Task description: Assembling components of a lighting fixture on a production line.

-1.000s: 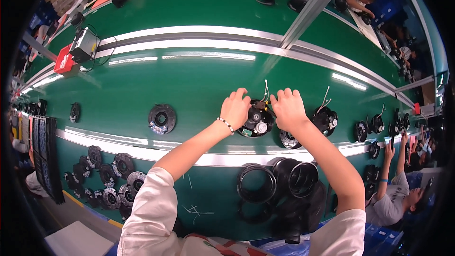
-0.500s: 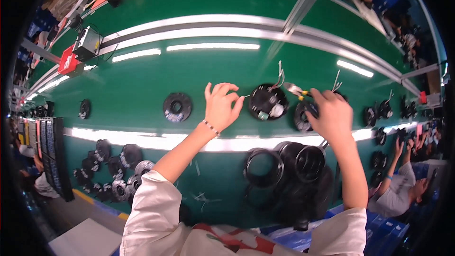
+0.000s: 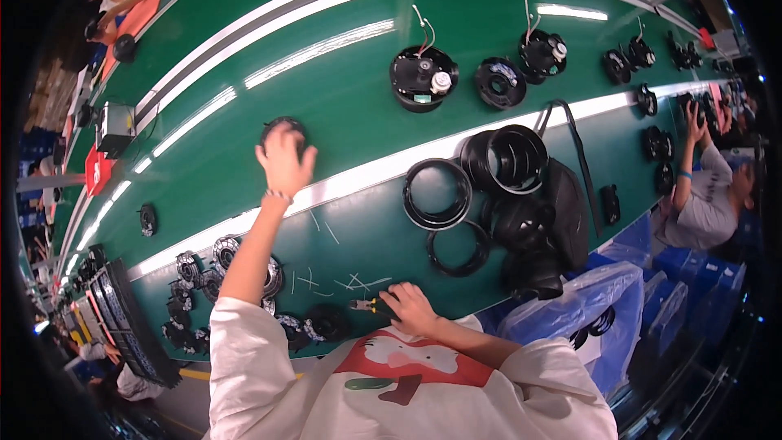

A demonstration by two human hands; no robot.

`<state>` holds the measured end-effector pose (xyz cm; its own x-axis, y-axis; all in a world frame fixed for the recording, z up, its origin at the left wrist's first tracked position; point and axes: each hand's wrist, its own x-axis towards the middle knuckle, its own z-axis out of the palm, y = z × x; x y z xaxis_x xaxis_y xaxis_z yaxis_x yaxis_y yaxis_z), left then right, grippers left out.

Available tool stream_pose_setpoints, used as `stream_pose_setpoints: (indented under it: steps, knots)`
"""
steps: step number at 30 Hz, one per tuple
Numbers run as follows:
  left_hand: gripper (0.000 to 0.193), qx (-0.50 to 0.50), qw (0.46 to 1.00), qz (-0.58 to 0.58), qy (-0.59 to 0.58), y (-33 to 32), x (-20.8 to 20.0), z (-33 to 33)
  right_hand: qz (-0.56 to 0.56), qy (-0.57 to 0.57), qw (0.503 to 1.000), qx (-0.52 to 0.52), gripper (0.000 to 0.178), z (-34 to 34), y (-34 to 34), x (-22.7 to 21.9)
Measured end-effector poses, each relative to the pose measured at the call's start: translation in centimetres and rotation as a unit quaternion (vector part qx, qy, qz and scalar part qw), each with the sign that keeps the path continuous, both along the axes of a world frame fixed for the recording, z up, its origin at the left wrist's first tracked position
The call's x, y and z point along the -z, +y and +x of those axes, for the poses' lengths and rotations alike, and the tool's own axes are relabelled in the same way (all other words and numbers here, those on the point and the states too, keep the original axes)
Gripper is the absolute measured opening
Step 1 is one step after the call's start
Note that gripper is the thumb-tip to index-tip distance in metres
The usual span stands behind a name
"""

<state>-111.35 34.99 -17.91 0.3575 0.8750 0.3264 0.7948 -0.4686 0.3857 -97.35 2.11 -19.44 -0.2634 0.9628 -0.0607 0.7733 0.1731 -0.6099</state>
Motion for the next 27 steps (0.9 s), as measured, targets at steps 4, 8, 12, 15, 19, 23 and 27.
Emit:
stream_pose_setpoints:
  steps: [4,8,12,15,19,23,27]
  knots:
    - [0.072,-0.142,0.973,-0.130,0.130,5.1,1.4,-1.1,-0.006,-0.037,0.999,0.037,0.066,-0.5,0.6,0.7]
    - [0.068,-0.117,0.965,-0.180,0.153,5.9,2.0,-0.6,0.028,0.012,0.997,0.069,0.046,0.3,1.3,-1.8]
    - [0.057,-0.074,0.981,-0.161,0.075,5.5,2.6,-1.1,0.197,0.031,0.963,0.183,0.023,5.1,4.4,-6.2]
    - [0.037,-0.030,0.979,-0.190,0.071,4.0,2.6,-2.0,0.155,-0.087,0.949,0.260,0.031,8.7,6.3,-7.5]
    - [0.036,-0.055,0.968,-0.243,0.003,0.4,2.4,-2.1,0.111,-0.207,0.938,0.253,0.026,10.9,7.1,-6.4]
    - [0.032,-0.067,0.919,-0.354,-0.159,-4.9,1.7,-2.9,0.079,-0.218,0.948,0.220,0.014,11.9,7.4,-5.7]
    - [0.032,-0.023,0.897,-0.333,-0.289,-9.8,1.9,-3.3,0.087,-0.245,0.949,0.180,0.008,11.1,6.7,-8.5]
